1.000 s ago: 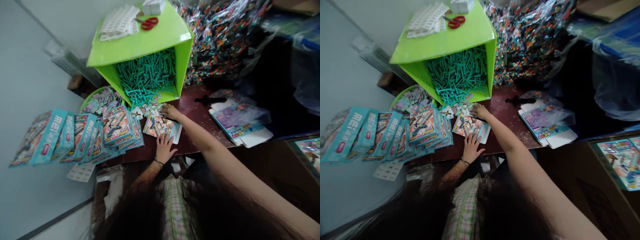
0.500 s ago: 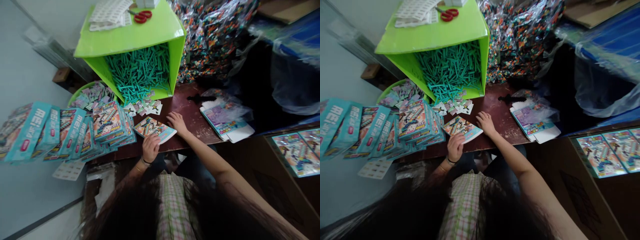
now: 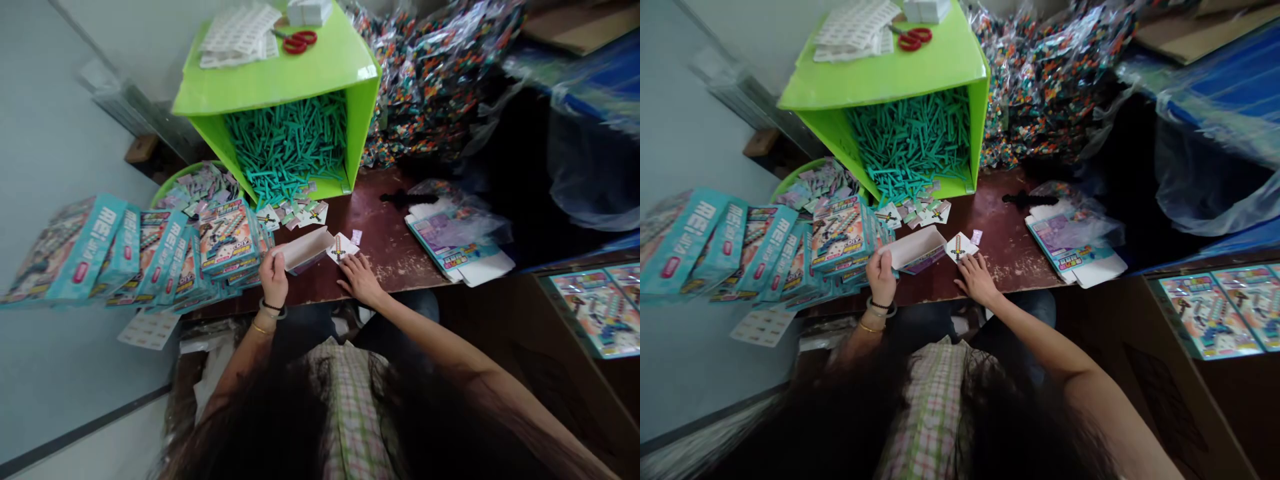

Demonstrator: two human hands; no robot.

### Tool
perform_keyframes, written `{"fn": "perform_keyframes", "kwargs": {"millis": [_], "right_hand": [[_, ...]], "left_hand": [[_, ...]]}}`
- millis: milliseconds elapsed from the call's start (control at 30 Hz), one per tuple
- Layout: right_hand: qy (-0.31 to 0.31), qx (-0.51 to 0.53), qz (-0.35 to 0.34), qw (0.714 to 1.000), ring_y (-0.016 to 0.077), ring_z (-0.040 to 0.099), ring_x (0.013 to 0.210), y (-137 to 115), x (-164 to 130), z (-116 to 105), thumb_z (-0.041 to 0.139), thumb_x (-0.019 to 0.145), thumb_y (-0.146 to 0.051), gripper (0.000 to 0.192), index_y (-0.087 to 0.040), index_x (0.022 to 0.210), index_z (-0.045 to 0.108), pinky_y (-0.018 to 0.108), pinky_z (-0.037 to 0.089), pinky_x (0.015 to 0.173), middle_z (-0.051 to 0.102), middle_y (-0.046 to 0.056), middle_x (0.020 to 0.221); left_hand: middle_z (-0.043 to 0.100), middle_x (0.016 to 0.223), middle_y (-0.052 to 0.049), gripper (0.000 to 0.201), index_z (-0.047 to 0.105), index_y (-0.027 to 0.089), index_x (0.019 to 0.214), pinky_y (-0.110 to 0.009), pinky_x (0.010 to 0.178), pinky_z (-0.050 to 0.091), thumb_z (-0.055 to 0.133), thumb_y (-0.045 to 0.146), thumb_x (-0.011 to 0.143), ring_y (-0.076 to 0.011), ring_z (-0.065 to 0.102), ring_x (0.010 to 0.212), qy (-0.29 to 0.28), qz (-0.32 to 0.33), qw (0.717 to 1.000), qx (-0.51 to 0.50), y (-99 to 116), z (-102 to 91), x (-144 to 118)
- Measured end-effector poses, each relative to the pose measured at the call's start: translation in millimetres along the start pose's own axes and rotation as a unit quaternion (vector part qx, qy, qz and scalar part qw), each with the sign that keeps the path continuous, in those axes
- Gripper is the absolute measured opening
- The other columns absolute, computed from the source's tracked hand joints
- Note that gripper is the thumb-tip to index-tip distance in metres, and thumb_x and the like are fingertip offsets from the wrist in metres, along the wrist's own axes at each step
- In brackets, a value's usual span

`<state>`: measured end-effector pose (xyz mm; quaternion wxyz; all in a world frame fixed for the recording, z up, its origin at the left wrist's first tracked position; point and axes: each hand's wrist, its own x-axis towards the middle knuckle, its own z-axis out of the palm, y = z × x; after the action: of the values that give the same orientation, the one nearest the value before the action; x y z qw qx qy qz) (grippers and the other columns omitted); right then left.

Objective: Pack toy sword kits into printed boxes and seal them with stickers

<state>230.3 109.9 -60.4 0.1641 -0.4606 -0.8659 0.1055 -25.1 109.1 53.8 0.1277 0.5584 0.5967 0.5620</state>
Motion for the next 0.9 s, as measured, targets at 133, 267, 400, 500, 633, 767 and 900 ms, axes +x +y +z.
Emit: {"fn": "perform_keyframes", "kwargs": {"millis": [133,267,400,500,633,767,900], "right_hand": [[0.033,0.029,0.053,0.998,0.0376,0.056,0.129,-3,-39,3,0.053,0.103,-0.045,0.054,-0.013,0.145,0.060,0.062,0.045,0.113,0.064,0.022,0.135],[0.048,0.068,0.069,0.994,0.0362,0.057,0.128,2,-48,2,0.051,0.103,-0.041,0.041,-0.019,0.132,0.070,0.059,0.048,0.107,0.063,0.020,0.137],[0.087,0.097,0.104,0.986,0.0334,0.059,0.120,26,-9,-10,0.055,0.102,-0.044,0.037,-0.021,0.123,0.075,0.055,0.050,0.104,0.067,0.016,0.130],[0.122,0.077,0.172,0.974,0.0377,0.055,0.124,52,34,-19,0.061,0.097,-0.043,0.042,-0.017,0.127,0.073,0.058,0.048,0.104,0.063,0.020,0.137],[0.127,0.125,0.173,0.969,0.0332,0.061,0.104,76,65,-24,0.053,0.098,-0.033,0.029,-0.016,0.099,0.078,0.054,0.050,0.099,0.074,0.019,0.108],[0.167,0.157,0.160,0.960,0.0272,0.063,0.088,70,71,-49,0.041,0.105,-0.037,0.040,-0.019,0.093,0.075,0.045,0.054,0.089,0.074,0.014,0.091],[0.222,0.195,0.072,0.953,0.0252,0.066,0.105,17,84,-99,0.037,0.109,-0.040,0.039,-0.025,0.120,0.071,0.045,0.053,0.096,0.074,0.008,0.115]], "left_hand": [[0.078,0.094,-0.006,0.049,0.074,0.019,0.097,-0.033,0.098,0.054,0.048,0.060,0.101,-0.0211,0.071,0.091,0.040,0.007,0.999,-0.002,4,0.5,3],[0.078,0.099,-0.007,0.052,0.074,0.020,0.099,-0.033,0.097,0.054,0.045,0.063,0.102,-0.0213,0.072,0.097,0.020,0.020,1.000,-0.007,13,-5.1,-2],[0.078,0.096,-0.007,0.049,0.073,0.020,0.097,-0.032,0.093,0.054,0.045,0.060,0.103,-0.0210,0.072,0.094,-0.003,0.031,0.999,-0.006,16,-8.9,-15],[0.078,0.096,-0.007,0.046,0.073,0.020,0.096,-0.032,0.092,0.054,0.046,0.056,0.103,-0.0205,0.072,0.093,-0.005,0.042,0.999,-0.013,17,-10.6,-21],[0.078,0.097,-0.007,0.046,0.074,0.020,0.098,-0.031,0.089,0.055,0.046,0.056,0.103,-0.0207,0.072,0.093,-0.014,0.029,0.999,-0.002,18,-14.0,-20],[0.077,0.096,-0.006,0.047,0.074,0.019,0.099,-0.030,0.084,0.054,0.047,0.058,0.102,-0.0205,0.070,0.090,-0.006,-0.001,1.000,0.003,16,-15.0,-14],[0.076,0.088,-0.004,0.045,0.073,0.019,0.096,-0.029,0.080,0.054,0.051,0.058,0.100,-0.0196,0.069,0.083,-0.001,-0.023,1.000,-0.002,13,-7.7,-6]]}}
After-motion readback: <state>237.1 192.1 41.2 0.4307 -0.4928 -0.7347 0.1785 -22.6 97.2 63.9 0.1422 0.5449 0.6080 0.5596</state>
